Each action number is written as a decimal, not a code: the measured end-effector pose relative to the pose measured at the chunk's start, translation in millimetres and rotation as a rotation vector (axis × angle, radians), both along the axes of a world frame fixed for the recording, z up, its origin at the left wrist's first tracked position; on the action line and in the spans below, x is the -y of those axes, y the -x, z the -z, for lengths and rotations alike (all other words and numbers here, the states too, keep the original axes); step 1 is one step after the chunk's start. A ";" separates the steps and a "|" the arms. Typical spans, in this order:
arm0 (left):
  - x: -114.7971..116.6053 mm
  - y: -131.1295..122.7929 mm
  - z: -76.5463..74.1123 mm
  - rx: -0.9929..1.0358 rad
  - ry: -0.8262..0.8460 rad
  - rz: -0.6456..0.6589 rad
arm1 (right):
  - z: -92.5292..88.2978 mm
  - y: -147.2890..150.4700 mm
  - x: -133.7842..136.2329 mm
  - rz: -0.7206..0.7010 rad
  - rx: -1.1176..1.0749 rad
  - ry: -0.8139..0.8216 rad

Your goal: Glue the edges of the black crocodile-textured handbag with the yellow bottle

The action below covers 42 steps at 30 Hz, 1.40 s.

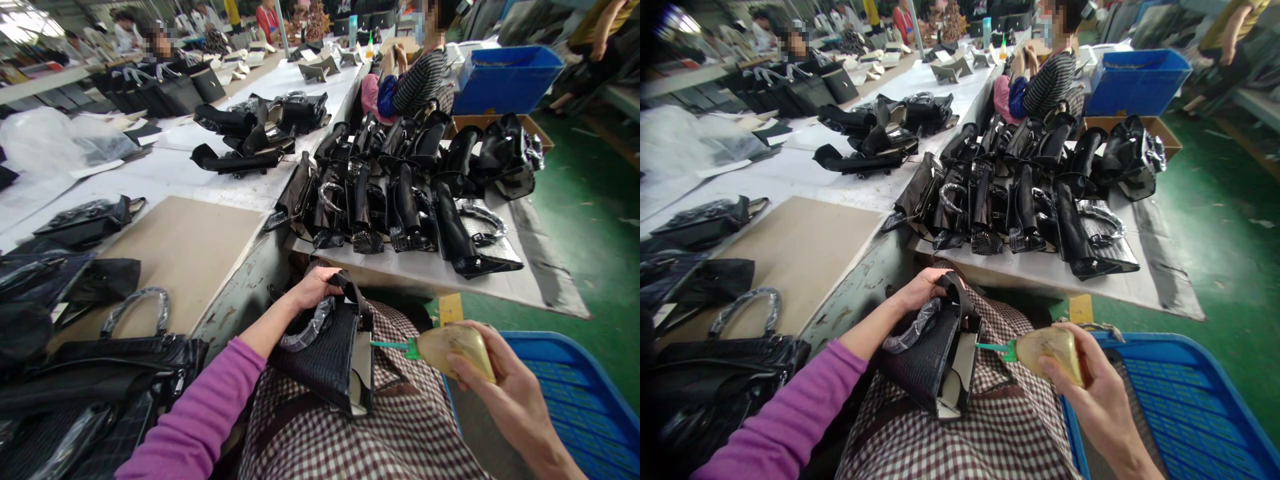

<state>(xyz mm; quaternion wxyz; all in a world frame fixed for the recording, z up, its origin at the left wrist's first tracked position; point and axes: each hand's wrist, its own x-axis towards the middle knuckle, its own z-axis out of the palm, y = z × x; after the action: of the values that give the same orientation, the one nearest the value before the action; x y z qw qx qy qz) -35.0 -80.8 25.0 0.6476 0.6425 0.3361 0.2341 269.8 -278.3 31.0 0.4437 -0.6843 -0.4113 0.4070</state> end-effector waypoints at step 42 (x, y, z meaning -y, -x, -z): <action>60.7 8.2 -24.5 -0.513 -1.006 -0.322 | 43.1 -9.7 8.1 0.235 -0.206 0.046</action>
<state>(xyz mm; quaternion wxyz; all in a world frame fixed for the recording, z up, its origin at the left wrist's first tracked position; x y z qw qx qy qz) -43.2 -141.5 49.5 0.1173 0.8479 0.4231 0.2971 279.5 -286.4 -12.1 0.5123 -0.6922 -0.2714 0.4298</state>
